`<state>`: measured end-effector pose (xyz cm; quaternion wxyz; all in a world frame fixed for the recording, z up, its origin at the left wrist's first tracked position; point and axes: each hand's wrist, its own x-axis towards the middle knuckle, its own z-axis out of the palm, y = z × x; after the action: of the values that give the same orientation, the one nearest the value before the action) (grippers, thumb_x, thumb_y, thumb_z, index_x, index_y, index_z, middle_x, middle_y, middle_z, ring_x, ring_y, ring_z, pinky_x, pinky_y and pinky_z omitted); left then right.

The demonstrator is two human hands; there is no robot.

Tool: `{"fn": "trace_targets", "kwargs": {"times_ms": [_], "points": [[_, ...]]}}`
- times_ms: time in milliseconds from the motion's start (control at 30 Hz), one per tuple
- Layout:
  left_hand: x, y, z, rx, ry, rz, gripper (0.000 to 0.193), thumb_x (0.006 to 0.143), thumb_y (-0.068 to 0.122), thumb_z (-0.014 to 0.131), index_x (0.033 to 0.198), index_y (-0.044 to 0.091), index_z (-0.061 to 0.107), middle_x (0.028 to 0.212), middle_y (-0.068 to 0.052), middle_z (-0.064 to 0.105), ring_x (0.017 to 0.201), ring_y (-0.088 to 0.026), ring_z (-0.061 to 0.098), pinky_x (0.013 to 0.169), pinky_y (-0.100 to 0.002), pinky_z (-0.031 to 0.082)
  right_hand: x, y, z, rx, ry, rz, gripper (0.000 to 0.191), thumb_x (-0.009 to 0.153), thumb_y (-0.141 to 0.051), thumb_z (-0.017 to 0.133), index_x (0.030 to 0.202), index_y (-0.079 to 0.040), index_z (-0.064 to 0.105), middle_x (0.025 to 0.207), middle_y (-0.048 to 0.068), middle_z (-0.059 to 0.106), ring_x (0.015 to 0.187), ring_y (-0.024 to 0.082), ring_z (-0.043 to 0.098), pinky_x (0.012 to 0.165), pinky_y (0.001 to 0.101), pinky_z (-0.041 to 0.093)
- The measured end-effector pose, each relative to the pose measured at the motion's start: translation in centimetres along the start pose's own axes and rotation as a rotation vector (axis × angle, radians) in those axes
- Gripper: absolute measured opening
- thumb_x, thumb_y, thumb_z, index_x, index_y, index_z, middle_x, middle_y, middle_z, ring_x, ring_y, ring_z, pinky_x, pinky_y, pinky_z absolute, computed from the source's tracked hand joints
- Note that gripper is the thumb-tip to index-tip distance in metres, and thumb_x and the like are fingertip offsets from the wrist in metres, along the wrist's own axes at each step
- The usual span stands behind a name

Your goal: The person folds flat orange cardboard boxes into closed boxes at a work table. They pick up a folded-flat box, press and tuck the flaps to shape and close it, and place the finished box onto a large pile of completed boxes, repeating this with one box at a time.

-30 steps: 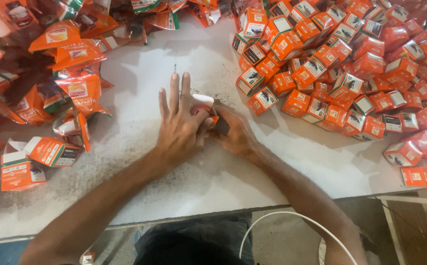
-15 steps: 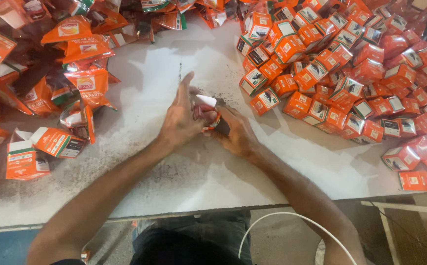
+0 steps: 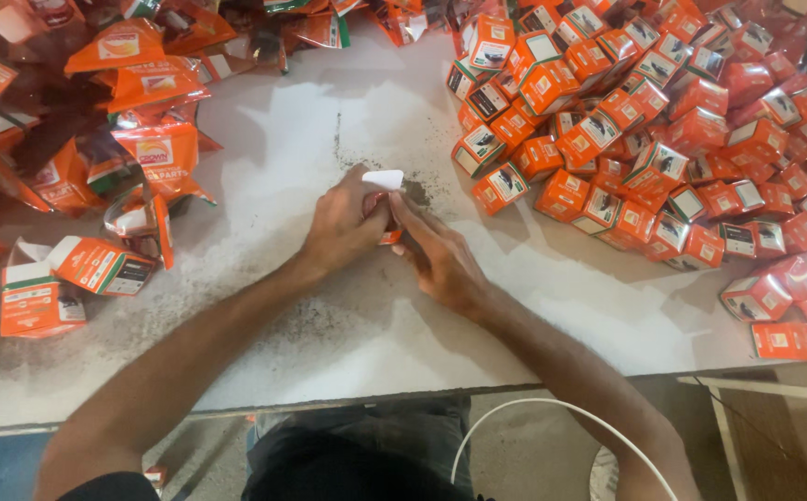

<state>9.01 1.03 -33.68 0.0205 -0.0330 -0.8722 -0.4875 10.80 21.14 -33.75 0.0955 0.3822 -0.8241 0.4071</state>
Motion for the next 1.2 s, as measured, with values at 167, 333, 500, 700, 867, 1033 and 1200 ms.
{"fn": "trace_targets", "kwargs": {"times_ms": [167, 333, 500, 700, 867, 1033, 1200], "points": [[0.4, -2.0, -2.0, -0.609, -0.344, 0.123, 0.056, 0.089, 0.021, 0.061, 0.141, 0.002, 0.057, 0.113, -0.005, 0.072, 0.093, -0.016, 0.066, 0.073, -0.032, 0.054, 0.2, -0.3, 0.6, -0.165, 0.014, -0.104, 0.066, 0.092, 0.000, 0.073, 0.151, 0.002, 0.042, 0.150, 0.030, 0.049, 0.128, 0.049, 0.057, 0.104, 0.0486, 0.051], [1.3, -1.7, -3.2, -0.770, -0.434, -0.119, 0.036, 0.098, 0.021, 0.067, 0.126, -0.002, 0.070, 0.097, -0.006, 0.071, 0.081, -0.013, 0.061, 0.064, -0.030, 0.057, 0.4, -0.2, 0.8, -0.202, 0.027, -0.114, 0.063, 0.093, -0.002, 0.075, 0.149, 0.000, 0.045, 0.148, 0.030, 0.051, 0.123, 0.047, 0.060, 0.102, 0.0481, 0.053], [1.1, 0.8, -2.9, -0.516, -0.311, -0.194, 0.017, 0.094, 0.013, 0.070, 0.108, 0.002, 0.069, 0.093, -0.005, 0.073, 0.079, -0.012, 0.069, 0.061, -0.028, 0.057, 0.8, -0.3, 0.8, -0.132, 0.037, -0.044, 0.035, 0.091, -0.005, 0.076, 0.119, -0.004, 0.054, 0.130, 0.021, 0.065, 0.111, 0.040, 0.067, 0.090, 0.0463, 0.056], [-1.0, 1.6, -1.5, -0.245, 0.022, 0.398, 0.019, 0.100, 0.005, 0.062, 0.118, 0.000, 0.066, 0.114, -0.013, 0.072, 0.110, -0.023, 0.075, 0.096, -0.034, 0.062, 0.7, 0.2, 1.0, -0.104, 0.074, 0.029, 0.038, 0.090, -0.008, 0.080, 0.116, -0.005, 0.053, 0.112, 0.019, 0.069, 0.097, 0.042, 0.070, 0.079, 0.0477, 0.056], [-2.6, 0.3, -2.8, 0.109, -0.022, 0.819, 0.050, 0.081, 0.012, 0.080, 0.124, -0.004, 0.061, 0.139, -0.022, 0.060, 0.129, -0.041, 0.059, 0.105, -0.045, 0.052, 0.3, 1.0, 1.1, -0.061, 0.070, 0.076, 0.057, 0.088, -0.007, 0.078, 0.128, -0.004, 0.037, 0.111, 0.023, 0.068, 0.099, 0.046, 0.068, 0.077, 0.0509, 0.055], [-2.5, 0.0, -2.7, 0.074, -0.023, 0.688, 0.034, 0.085, 0.003, 0.075, 0.117, 0.003, 0.065, 0.141, -0.019, 0.063, 0.135, -0.039, 0.058, 0.107, -0.043, 0.054, 0.1, 1.5, 1.2, -0.060, 0.080, 0.027, 0.059, 0.090, -0.009, 0.077, 0.129, -0.004, 0.033, 0.114, 0.026, 0.068, 0.101, 0.049, 0.069, 0.078, 0.0518, 0.056], [-2.1, -0.8, -2.2, -0.004, -0.029, 0.667, 0.018, 0.090, 0.006, 0.076, 0.104, 0.002, 0.066, 0.138, -0.020, 0.066, 0.135, -0.040, 0.059, 0.109, -0.044, 0.054, 0.1, 1.3, 1.4, -0.007, 0.072, 0.051, 0.055, 0.097, -0.011, 0.077, 0.128, -0.005, 0.032, 0.117, 0.025, 0.068, 0.102, 0.047, 0.070, 0.078, 0.0506, 0.056]]}}
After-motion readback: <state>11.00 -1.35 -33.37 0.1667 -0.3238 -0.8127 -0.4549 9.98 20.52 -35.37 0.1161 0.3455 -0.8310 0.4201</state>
